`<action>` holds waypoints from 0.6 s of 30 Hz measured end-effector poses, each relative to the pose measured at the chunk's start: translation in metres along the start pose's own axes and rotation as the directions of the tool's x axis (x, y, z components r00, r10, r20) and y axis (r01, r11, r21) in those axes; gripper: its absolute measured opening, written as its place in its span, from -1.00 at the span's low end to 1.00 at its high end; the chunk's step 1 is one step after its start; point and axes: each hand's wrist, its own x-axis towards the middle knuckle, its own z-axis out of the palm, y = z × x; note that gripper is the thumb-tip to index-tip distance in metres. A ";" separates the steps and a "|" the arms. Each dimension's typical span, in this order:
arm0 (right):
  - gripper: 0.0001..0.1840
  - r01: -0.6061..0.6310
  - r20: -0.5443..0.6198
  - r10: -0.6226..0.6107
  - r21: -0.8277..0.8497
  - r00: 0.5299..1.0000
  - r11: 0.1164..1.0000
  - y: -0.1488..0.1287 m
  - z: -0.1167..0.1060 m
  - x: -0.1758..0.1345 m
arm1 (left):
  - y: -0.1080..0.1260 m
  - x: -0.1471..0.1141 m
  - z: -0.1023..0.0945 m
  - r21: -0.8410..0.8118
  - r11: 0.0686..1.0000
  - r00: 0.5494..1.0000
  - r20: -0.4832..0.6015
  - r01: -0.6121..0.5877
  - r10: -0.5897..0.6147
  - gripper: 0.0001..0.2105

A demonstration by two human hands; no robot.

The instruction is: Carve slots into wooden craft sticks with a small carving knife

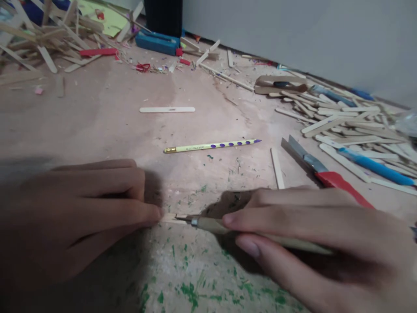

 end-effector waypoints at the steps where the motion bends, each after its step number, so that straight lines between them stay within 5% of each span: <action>1: -0.61 0.042 0.010 -0.042 -0.058 0.999 0.997 0.002 -0.001 -0.005 | 0.000 0.000 0.000 0.005 1.000 1.000 0.001 0.002 -0.002 -0.65; 5: -0.54 0.069 -0.052 -0.084 -0.231 0.995 0.971 0.011 -0.005 -0.019 | 0.001 0.002 -0.002 -0.014 1.000 1.000 0.007 0.004 -0.004 -0.61; 10: -0.52 0.103 0.091 -0.085 -0.226 0.992 0.969 0.023 -0.017 -0.017 | -0.001 -0.007 0.001 -0.007 0.997 0.997 -0.027 0.071 -0.071 -0.65; 14: -0.54 0.092 0.048 -0.082 -0.267 0.996 0.959 0.021 -0.017 -0.016 | -0.002 -0.013 0.004 -0.021 0.989 0.989 -0.018 0.146 -0.146 -0.72; 18: -0.65 0.006 -0.003 -0.007 -0.297 1.000 0.955 0.008 -0.014 -0.018 | 0.001 -0.003 0.003 -0.052 0.998 0.998 -0.033 0.046 -0.048 -0.62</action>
